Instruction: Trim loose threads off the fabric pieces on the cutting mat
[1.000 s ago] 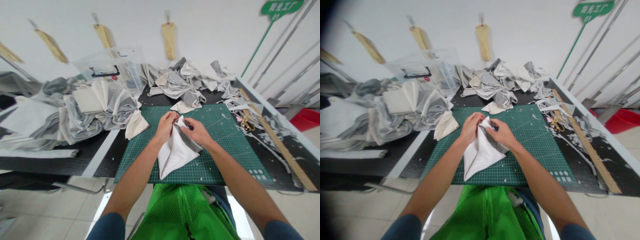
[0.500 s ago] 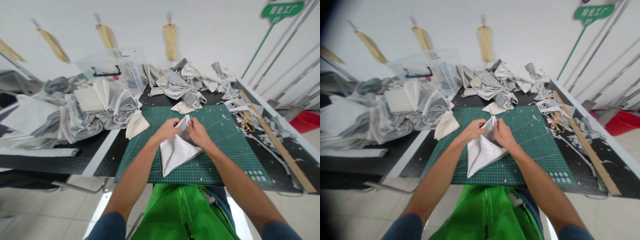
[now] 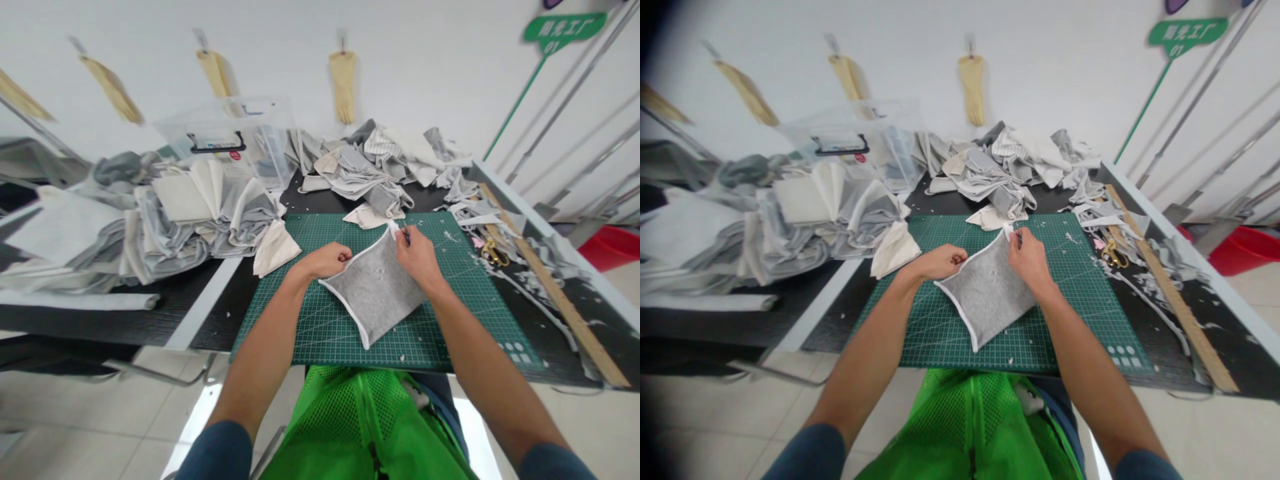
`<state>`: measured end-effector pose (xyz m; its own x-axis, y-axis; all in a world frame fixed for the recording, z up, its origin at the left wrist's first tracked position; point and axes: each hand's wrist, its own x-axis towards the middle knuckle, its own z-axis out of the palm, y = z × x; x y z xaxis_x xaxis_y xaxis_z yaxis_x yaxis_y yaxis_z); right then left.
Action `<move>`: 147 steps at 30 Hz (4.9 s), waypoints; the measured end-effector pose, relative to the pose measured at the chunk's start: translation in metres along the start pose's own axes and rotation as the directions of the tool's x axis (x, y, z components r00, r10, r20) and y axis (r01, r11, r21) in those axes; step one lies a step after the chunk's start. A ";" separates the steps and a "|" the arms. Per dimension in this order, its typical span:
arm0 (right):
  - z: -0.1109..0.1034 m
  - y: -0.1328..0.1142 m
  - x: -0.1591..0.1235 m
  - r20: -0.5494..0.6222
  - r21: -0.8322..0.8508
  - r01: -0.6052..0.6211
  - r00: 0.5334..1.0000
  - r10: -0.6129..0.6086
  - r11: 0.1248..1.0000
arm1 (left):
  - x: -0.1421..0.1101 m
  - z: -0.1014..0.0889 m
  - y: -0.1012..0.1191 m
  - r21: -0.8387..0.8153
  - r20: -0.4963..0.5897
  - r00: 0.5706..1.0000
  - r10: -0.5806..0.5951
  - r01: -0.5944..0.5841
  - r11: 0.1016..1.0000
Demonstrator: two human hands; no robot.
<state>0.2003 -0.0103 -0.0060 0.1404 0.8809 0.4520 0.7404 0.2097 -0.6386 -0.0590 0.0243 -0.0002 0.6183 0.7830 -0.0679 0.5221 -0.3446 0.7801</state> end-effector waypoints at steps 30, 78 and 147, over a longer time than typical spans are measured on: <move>0.015 -0.018 -0.013 0.159 0.276 0.224 0.948 -0.274 0.935 | 0.007 0.020 0.025 -0.871 -0.052 0.966 -0.255 0.081 0.485; 0.008 0.008 -0.002 0.250 0.501 -0.242 0.960 0.128 0.831 | 0.014 0.009 0.015 -0.442 -0.594 0.759 -0.266 -0.032 0.896; 0.077 0.001 0.041 0.119 0.097 -0.143 0.984 0.132 0.985 | 0.041 0.030 -0.018 -0.879 -0.216 0.876 -0.431 0.018 0.477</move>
<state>0.1564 0.0586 -0.0359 0.1572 0.9451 0.2865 0.6455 0.1212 -0.7541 -0.0259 0.0471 -0.0356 0.1893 0.9464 -0.2616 -0.2557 0.3048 0.9174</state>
